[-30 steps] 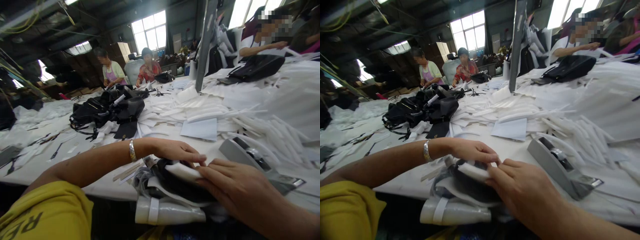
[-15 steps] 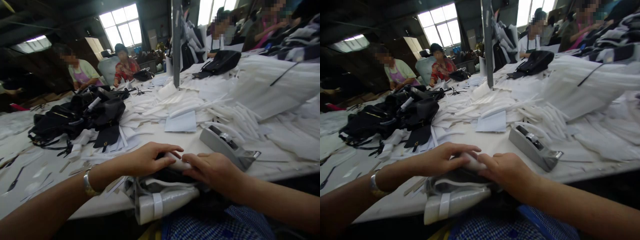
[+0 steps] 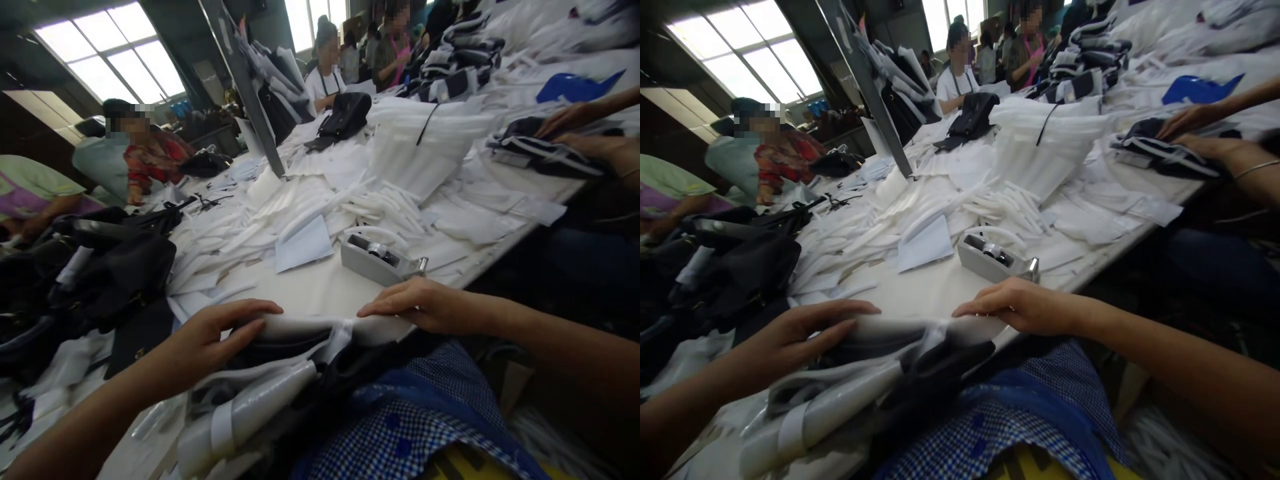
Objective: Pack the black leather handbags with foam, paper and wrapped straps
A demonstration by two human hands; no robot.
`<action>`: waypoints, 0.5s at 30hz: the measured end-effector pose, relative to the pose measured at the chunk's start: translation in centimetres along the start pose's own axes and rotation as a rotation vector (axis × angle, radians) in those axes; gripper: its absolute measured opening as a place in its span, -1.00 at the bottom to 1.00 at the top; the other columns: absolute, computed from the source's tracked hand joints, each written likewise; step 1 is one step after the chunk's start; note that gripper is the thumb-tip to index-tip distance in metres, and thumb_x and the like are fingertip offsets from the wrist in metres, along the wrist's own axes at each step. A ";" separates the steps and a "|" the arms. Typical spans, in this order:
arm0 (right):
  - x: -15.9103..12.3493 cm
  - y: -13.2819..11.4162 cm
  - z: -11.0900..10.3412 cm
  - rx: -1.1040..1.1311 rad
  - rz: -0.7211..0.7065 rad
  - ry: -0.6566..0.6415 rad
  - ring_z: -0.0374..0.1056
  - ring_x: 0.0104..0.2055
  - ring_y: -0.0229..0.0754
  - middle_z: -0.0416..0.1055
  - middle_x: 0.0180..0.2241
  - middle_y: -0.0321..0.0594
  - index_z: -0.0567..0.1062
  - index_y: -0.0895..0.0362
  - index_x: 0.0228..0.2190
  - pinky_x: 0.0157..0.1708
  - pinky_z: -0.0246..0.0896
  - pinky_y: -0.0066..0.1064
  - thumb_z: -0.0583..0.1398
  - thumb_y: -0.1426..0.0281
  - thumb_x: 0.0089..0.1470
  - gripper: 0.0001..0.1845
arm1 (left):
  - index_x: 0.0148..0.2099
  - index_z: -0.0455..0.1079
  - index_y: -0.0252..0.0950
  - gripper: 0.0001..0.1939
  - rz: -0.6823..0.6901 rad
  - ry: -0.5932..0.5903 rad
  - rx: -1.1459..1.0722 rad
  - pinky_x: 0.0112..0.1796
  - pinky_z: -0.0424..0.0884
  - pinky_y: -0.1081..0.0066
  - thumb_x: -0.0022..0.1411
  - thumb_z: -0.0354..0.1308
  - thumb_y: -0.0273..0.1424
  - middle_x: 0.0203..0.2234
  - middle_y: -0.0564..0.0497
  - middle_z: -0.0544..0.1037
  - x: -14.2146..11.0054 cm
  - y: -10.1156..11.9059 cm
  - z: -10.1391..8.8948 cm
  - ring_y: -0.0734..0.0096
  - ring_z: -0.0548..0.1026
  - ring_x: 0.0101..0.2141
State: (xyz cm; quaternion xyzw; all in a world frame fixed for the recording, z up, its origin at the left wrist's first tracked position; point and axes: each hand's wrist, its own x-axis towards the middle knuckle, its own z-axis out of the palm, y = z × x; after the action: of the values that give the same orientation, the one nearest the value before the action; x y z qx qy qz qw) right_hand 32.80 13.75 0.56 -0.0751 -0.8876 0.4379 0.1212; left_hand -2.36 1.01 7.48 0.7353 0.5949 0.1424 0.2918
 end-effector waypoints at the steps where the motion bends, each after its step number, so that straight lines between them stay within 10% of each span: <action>1: 0.0 0.1 0.0 0.016 -0.020 -0.026 0.43 0.00 -0.27 0.49 0.00 -0.14 0.42 0.04 0.16 0.03 0.26 -0.48 0.00 0.55 0.29 -0.51 | 0.03 0.53 -0.04 -0.69 0.002 -0.010 -0.009 0.00 0.48 0.34 0.32 0.10 -0.16 -0.05 0.05 0.61 0.7 -0.2 -0.1 0.19 0.57 -0.05; 5: 0.5 1.2 0.3 -0.028 -0.132 -0.077 0.43 -0.11 -0.31 0.47 -0.08 -0.12 0.52 0.03 0.07 -0.09 0.29 -0.54 0.04 0.51 0.29 -0.58 | 0.04 0.53 -0.13 -0.62 0.002 0.019 -0.002 0.04 0.46 0.22 0.28 0.12 -0.09 -0.02 -0.02 0.60 3.9 -0.8 -1.1 0.13 0.55 -0.01; 9: 0.7 2.9 1.5 -0.069 -0.241 0.074 0.40 -0.17 -0.34 0.43 -0.05 -0.07 0.60 0.06 -0.05 -0.13 0.33 -0.54 0.09 0.49 0.29 -0.66 | 0.02 0.51 -0.17 -0.60 -0.042 0.432 0.185 -0.05 0.52 0.15 0.28 0.11 -0.07 -0.05 -0.05 0.61 4.3 2.1 -1.2 0.11 0.58 -0.09; 12: 0.3 3.8 2.8 -0.019 -0.300 0.173 0.42 -0.13 -0.32 0.40 0.08 -0.04 0.59 0.08 -0.05 -0.09 0.36 -0.52 0.08 0.52 0.29 -0.66 | -0.01 0.50 -0.15 -0.74 0.087 0.579 0.297 -0.05 0.50 0.29 0.34 0.12 -0.23 -0.08 -0.01 0.61 2.7 5.4 2.3 0.24 0.58 -0.12; 15: -0.7 4.4 3.9 0.008 -0.316 0.241 0.45 -0.03 -0.26 0.44 0.08 -0.03 0.55 0.10 0.01 0.02 0.35 -0.45 0.08 0.53 0.29 -0.65 | 0.10 0.42 -0.17 -0.71 0.223 0.413 0.325 0.04 0.42 0.31 0.36 0.11 -0.33 0.04 -0.03 0.55 1.7 6.8 7.7 0.26 0.50 0.02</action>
State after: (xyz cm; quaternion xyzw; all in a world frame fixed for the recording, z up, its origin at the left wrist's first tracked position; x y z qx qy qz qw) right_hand 32.49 13.29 -5.33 0.0138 -0.8657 0.4047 0.2941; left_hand 7.75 -0.14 5.27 0.7889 0.5720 0.2231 0.0253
